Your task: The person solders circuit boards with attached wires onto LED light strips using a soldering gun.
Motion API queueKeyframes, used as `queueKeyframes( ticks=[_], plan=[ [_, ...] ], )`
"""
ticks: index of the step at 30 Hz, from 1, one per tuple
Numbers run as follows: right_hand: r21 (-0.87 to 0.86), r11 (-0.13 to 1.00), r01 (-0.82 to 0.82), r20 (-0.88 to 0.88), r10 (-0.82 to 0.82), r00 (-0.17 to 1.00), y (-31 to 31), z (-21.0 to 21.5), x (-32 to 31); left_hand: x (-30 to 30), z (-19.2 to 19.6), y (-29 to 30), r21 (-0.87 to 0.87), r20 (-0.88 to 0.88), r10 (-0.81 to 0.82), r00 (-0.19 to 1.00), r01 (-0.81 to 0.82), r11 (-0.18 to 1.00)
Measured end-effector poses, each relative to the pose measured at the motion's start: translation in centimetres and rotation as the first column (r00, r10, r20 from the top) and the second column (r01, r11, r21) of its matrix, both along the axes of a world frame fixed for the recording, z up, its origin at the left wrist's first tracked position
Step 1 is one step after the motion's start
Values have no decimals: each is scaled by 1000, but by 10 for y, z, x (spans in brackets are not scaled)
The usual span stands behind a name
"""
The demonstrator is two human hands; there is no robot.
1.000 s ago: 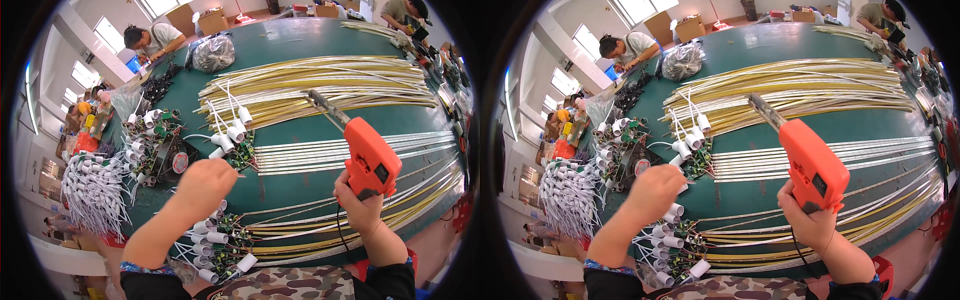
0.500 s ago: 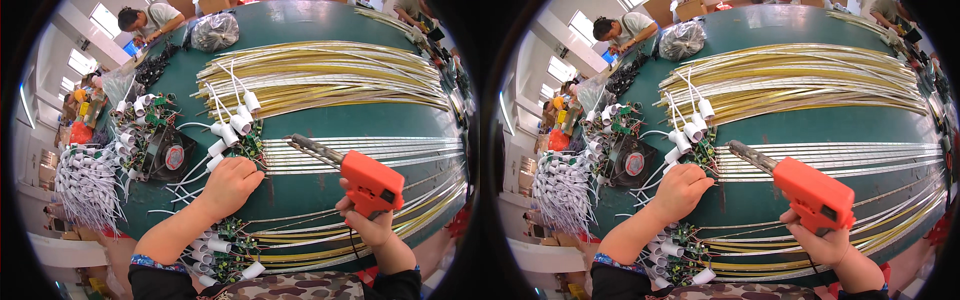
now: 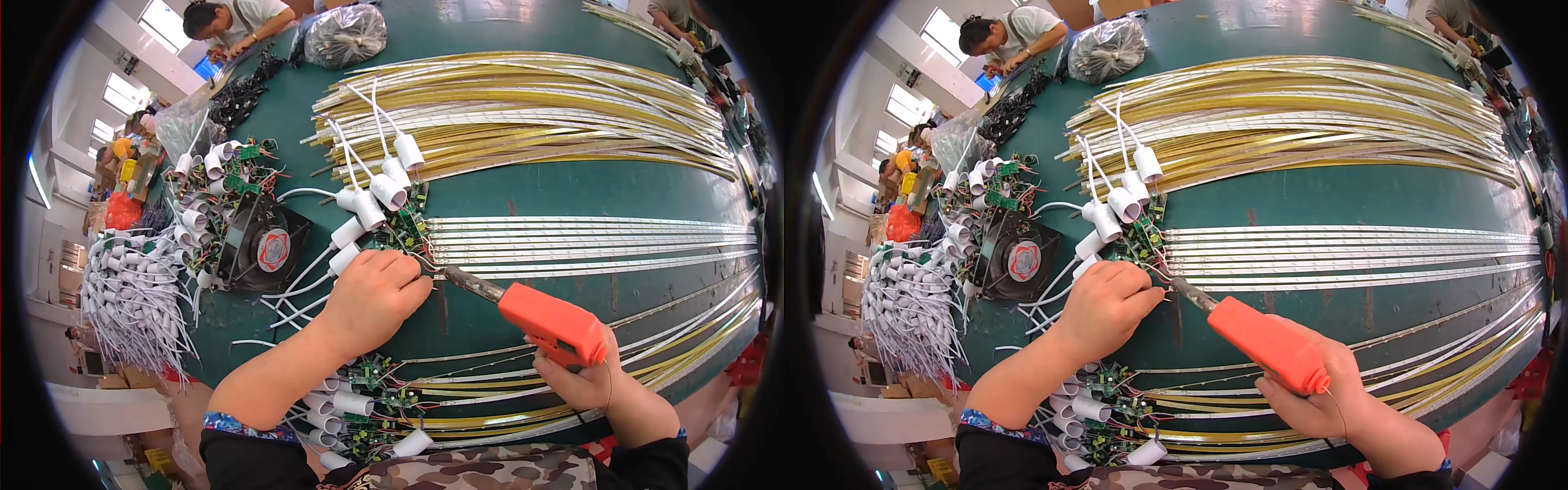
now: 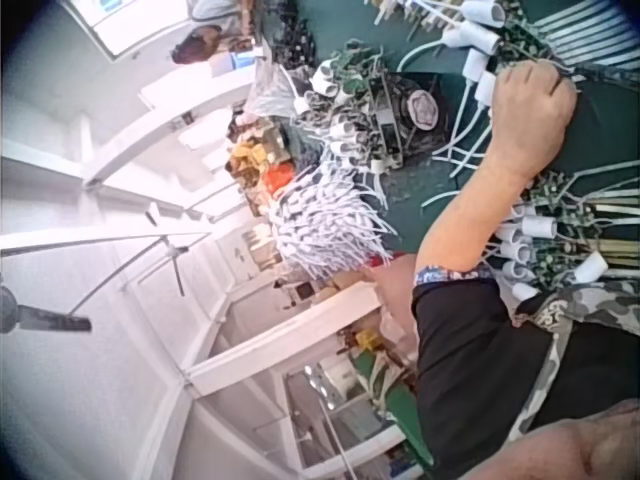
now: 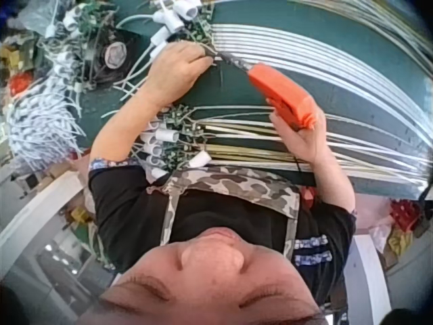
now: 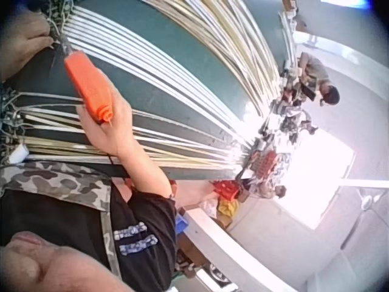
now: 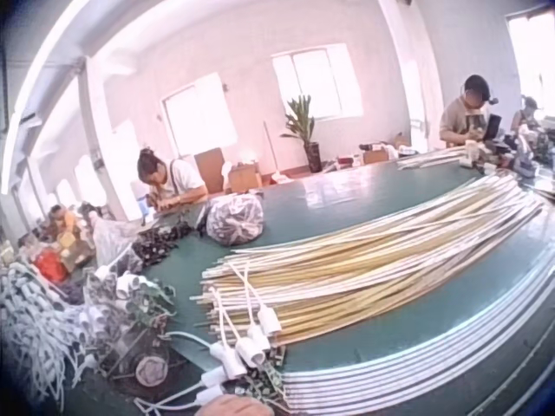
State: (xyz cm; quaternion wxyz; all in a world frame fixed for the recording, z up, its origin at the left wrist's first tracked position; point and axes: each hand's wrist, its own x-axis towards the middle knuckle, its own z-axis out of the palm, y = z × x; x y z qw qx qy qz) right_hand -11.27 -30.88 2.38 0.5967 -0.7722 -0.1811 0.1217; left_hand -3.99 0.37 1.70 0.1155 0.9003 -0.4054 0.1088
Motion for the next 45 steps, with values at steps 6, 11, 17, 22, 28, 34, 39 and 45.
queueKeyframes(
  ticks=[6, 11, 17, 22, 28, 34, 39, 45],
  plan=[
    [-123, 992, -33, 158, 52, 986, 0, -4, 1, 0, 0, -2, 13, -2, 1, 1000, -1, 1000],
    [-165, 983, -79, 150, 104, 983, 3, -2, 4, -1, 0, -1, 28, -4, 3, 1000, -3, 1000],
    [-141, 989, -48, 202, 76, 976, 3, -5, 1, -1, -1, -1, 39, 0, 1, 1000, -1, 999],
    [-129, 991, -42, 238, 72, 969, 2, -3, 2, 0, 1, -2, 57, -10, 6, 1000, -5, 998],
    [-119, 993, -4, 216, 30, 976, 0, -3, 1, -2, 1, -2, 72, -27, 19, 999, -17, 997],
    [-156, 987, -34, 230, 70, 971, 6, -4, 3, -2, 1, -2, 75, -26, 16, 1000, -14, 997],
    [-174, 984, -33, 232, 73, 970, 6, -4, 3, -1, 1, -2, 64, -17, 15, 1000, -14, 998],
    [-186, 982, -32, 228, 75, 971, 3, -4, 2, -1, 0, -2, 60, -6, 15, 1000, -14, 998]
  ],
)
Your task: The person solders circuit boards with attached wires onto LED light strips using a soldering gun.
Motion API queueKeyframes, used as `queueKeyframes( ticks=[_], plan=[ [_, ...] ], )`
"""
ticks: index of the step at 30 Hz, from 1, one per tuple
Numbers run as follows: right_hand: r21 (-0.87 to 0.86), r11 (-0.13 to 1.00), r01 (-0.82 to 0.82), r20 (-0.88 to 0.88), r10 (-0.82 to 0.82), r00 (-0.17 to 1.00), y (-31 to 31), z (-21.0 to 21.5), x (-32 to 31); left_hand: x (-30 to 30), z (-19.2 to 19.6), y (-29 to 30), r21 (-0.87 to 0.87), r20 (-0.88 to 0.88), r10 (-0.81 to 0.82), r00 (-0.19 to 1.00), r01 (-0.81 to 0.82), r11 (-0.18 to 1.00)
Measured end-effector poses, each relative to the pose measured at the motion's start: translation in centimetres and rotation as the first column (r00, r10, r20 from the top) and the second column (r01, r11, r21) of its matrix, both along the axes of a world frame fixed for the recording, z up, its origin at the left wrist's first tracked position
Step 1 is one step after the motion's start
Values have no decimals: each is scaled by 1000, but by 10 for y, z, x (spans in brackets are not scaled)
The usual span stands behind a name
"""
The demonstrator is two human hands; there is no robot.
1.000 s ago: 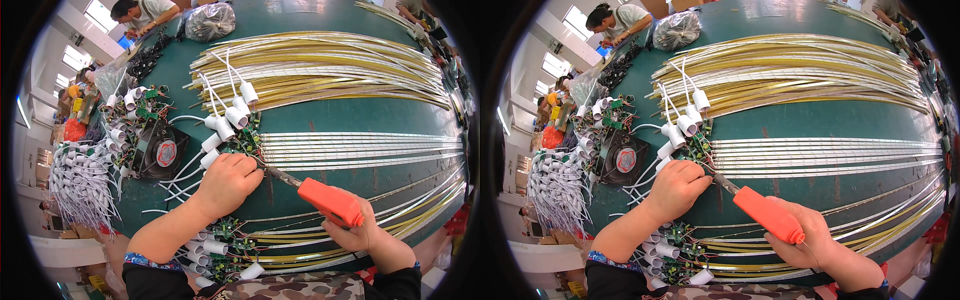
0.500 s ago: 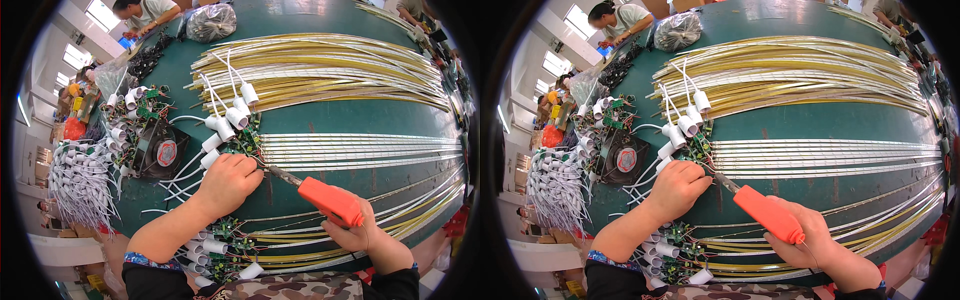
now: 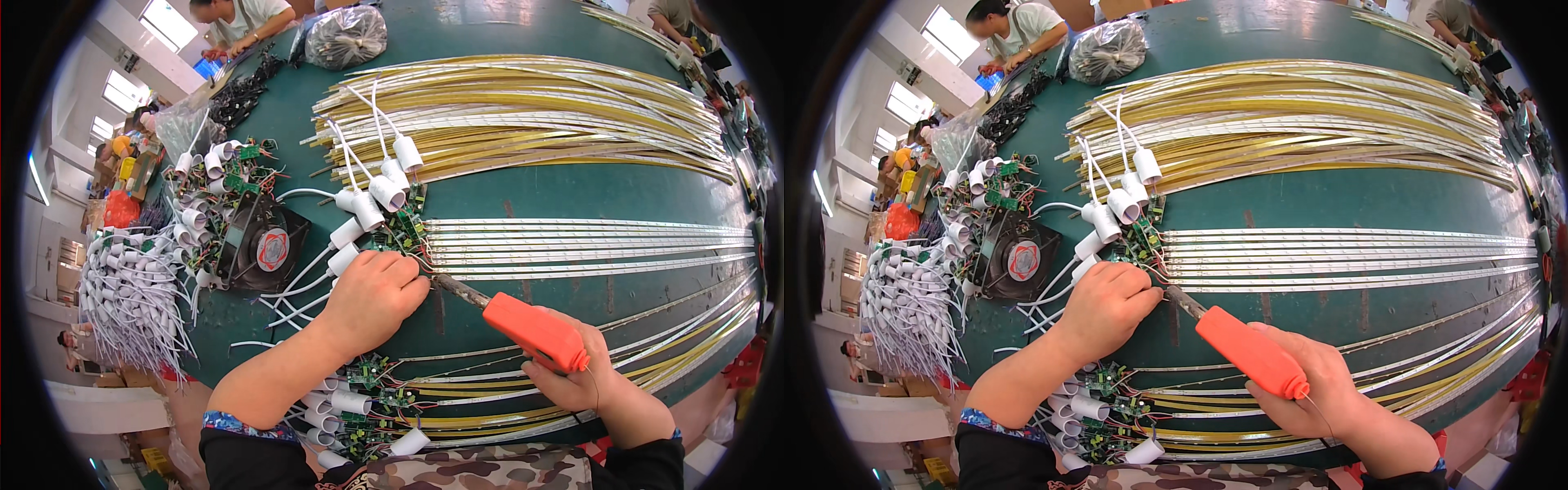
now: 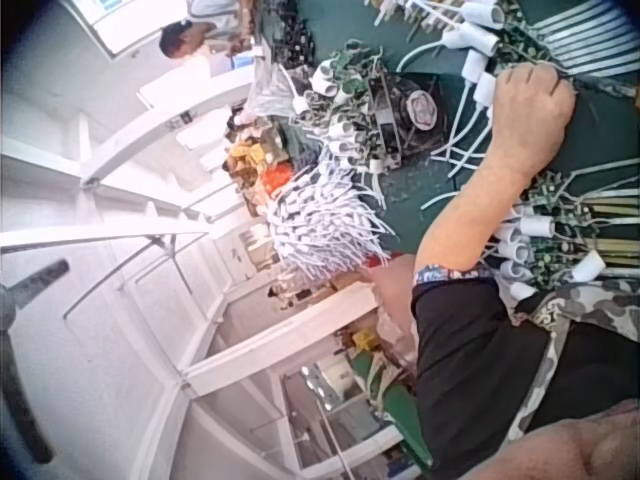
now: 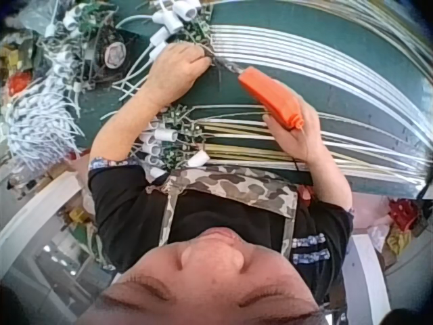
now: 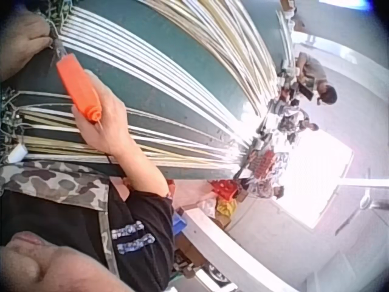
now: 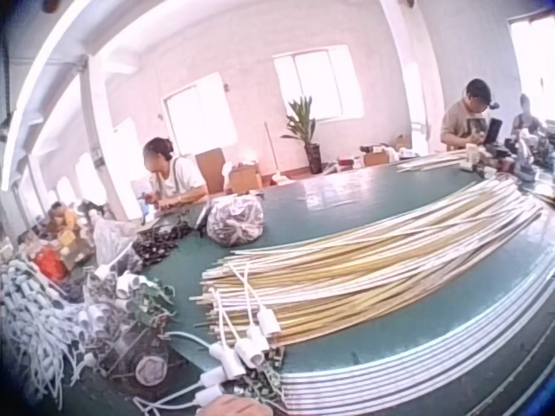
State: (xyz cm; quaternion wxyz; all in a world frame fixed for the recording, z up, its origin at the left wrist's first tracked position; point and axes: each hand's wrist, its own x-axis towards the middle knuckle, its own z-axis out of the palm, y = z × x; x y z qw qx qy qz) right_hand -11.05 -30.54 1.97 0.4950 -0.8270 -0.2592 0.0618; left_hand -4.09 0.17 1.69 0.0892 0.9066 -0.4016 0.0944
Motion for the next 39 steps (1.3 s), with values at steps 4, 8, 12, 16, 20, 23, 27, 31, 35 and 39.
queueKeyframes(
  ticks=[4, 8, 12, 16, 20, 23, 27, 31, 35, 39],
  plan=[
    [-2, 1000, -2, 0, 2, 1000, 1, 2, 1, 0, 0, 0, 11, -9, 5, 1000, -5, 1000],
    [98, 994, 56, -68, -50, 996, -7, 4, -2, -1, 1, 0, -2, -11, 4, 1000, -5, 1000],
    [101, 993, 53, -60, -47, 997, -9, 7, -1, -1, 1, 0, -3, -11, -2, 1000, 2, 1000],
    [112, 992, 57, -20, -55, 998, -9, 3, -1, -1, 2, 0, 6, -11, -2, 1000, 2, 1000],
    [150, 987, 54, 3, -55, 998, -10, 2, -1, 0, 3, -1, 13, -26, -4, 1000, 4, 1000],
    [144, 988, 54, 24, -58, 998, -11, 1, -1, 0, 1, -2, -2, -17, -10, 1000, 10, 1000],
    [155, 986, 59, 26, -64, 998, -12, 1, -2, -1, 1, -1, -6, -7, -7, 1000, 7, 1000],
    [118, 991, 54, 25, -58, 998, -14, 4, -2, -1, 0, -1, -11, -8, -5, 1000, 5, 1000],
    [117, 992, 44, 12, -46, 999, -15, 6, -3, 0, 2, -2, -8, -5, -8, 1000, 8, 1000],
    [114, 992, 49, 8, -50, 999, -16, 8, -3, -1, 2, -3, -30, -4, -4, 1000, 4, 1000]
  ],
)
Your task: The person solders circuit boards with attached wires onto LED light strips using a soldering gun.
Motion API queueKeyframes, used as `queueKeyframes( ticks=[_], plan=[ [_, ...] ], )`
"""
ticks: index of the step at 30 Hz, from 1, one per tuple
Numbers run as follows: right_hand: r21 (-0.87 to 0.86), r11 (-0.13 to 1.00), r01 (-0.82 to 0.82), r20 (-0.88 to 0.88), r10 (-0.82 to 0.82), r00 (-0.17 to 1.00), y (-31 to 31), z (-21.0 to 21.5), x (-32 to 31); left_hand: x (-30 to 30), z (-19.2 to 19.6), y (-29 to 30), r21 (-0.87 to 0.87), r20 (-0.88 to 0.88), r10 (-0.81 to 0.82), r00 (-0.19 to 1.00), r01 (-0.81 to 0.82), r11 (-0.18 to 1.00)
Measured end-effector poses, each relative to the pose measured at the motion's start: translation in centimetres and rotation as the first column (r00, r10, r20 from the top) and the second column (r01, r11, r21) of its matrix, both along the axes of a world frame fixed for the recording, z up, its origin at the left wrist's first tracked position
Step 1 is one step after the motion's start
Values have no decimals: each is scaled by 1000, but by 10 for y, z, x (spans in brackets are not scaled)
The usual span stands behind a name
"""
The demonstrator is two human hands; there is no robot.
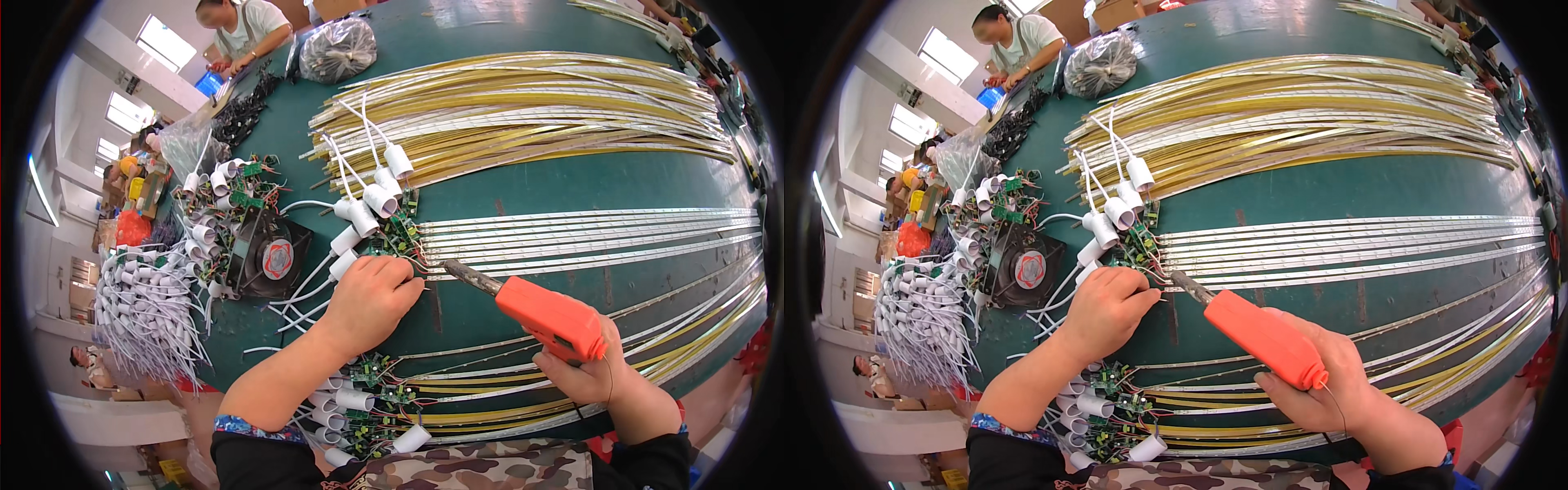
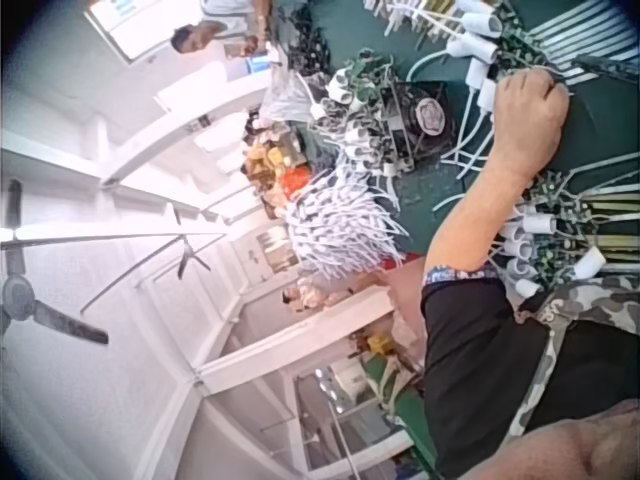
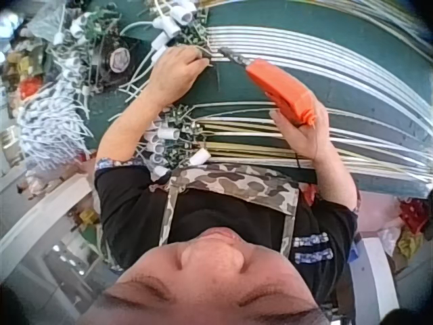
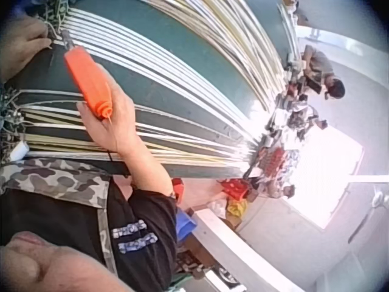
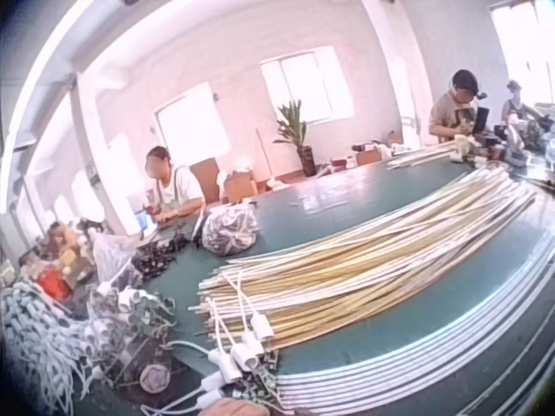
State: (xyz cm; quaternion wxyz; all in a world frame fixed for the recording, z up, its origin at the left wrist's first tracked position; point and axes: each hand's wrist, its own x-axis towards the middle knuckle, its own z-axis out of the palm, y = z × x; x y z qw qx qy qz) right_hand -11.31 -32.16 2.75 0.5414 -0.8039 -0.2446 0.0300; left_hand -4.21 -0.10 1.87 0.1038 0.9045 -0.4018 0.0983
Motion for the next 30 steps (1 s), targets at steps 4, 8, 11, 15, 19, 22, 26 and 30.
queueKeyframes(
  ticks=[4, 8, 11, 15, 19, 22, 26, 30],
  plan=[
    [-12, 1000, 1, 28, 0, 1000, 0, 0, 1, -1, 0, 2, -38, 18, 9, 1000, -8, 999],
    [-13, 1000, 20, 56, -19, 998, -2, -2, -1, -2, -1, 6, -58, -16, 17, 1000, -18, 998],
    [-13, 1000, 25, 56, -25, 998, -3, -1, -1, -3, -1, 8, -72, -24, 25, 999, -27, 997],
    [-17, 1000, 22, 7, -21, 1000, -4, -2, -1, -2, 1, 10, -85, -105, 56, 993, -65, 994],
    [-1, 1000, 15, -9, -15, 1000, -3, -2, 0, 3, -2, 6, -65, -10, -7, 1000, 6, 998],
    [-9, 1000, 14, -27, -14, 1000, -1, 0, 1, 4, -4, 4, -63, 10, 9, 1000, -8, 998],
    [-20, 1000, 7, -30, -8, 1000, 1, -2, 2, 2, -3, 3, -93, -2, 20, 1000, -20, 995],
    [-23, 1000, -2, -73, 0, 997, 3, -1, 3, 3, -3, 1, -63, -6, 17, 1000, -17, 998]
  ],
)
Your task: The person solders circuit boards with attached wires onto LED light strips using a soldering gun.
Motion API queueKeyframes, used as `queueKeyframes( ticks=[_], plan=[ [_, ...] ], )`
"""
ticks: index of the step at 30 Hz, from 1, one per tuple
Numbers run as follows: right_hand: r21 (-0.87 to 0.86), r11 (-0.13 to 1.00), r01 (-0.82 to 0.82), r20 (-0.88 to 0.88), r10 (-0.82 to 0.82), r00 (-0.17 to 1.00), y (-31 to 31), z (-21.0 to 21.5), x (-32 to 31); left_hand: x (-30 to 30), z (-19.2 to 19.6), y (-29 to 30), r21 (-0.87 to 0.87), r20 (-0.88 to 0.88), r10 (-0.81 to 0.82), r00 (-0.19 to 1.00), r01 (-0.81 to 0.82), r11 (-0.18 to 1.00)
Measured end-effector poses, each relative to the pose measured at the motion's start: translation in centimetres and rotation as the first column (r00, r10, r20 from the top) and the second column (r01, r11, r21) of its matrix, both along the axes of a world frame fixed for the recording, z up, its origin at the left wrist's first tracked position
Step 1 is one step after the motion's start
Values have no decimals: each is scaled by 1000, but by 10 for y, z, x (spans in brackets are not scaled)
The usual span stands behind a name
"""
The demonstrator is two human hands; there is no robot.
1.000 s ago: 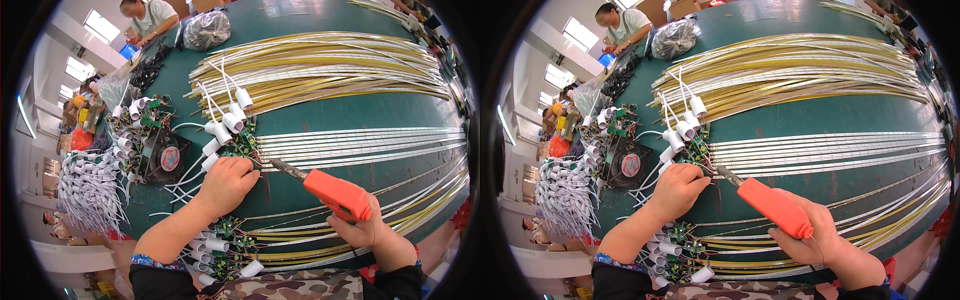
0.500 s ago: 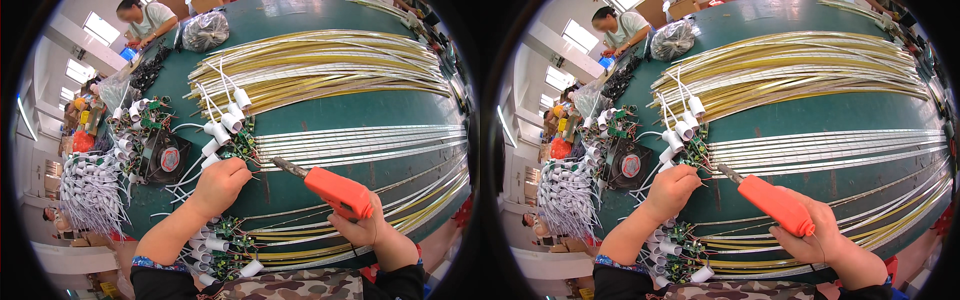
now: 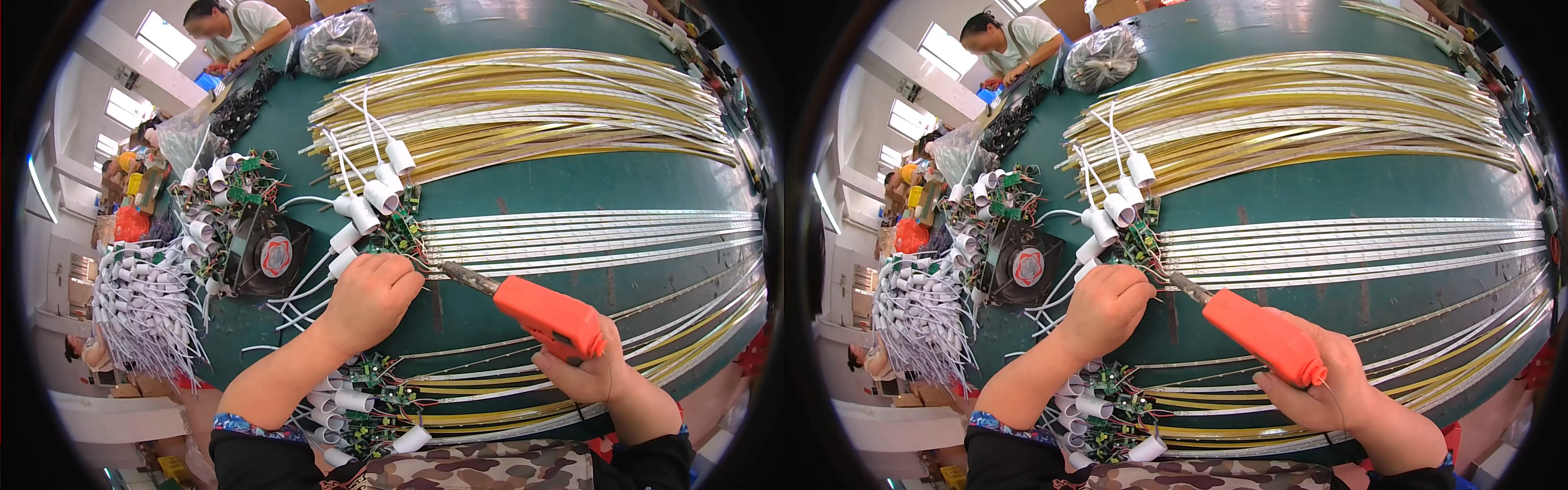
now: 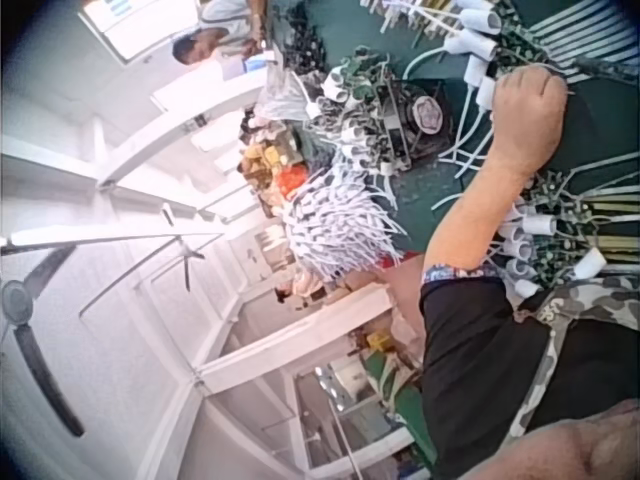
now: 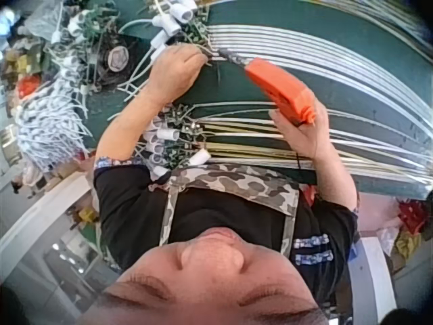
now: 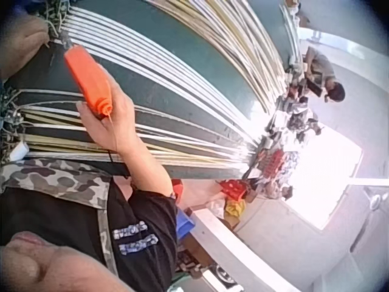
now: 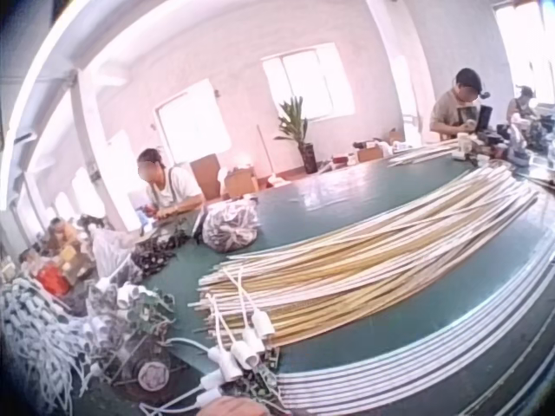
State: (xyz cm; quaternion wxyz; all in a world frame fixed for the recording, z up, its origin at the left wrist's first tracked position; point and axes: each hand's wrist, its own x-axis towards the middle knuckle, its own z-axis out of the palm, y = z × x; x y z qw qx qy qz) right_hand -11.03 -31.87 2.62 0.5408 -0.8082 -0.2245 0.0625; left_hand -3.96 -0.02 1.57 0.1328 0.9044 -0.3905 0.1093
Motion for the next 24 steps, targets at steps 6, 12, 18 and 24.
queueKeyframes(
  ticks=[6, 12, 18, 24],
  plan=[
    [6, 1000, 5, 64, -6, 998, 6, -4, 2, 0, -2, 1, -18, 13, -4, 1000, 4, 1000],
    [-17, 1000, 0, 25, 0, 1000, 10, -6, 2, 2, -6, 0, -24, 40, -8, 999, 9, 1000],
    [-35, 999, -17, 1, 17, 1000, 12, -4, 3, 2, -6, 0, -22, 40, -4, 999, 5, 1000],
    [-25, 1000, -13, -14, 13, 1000, 14, -6, 2, 2, -7, -1, -24, 51, -5, 999, 6, 1000]
  ],
)
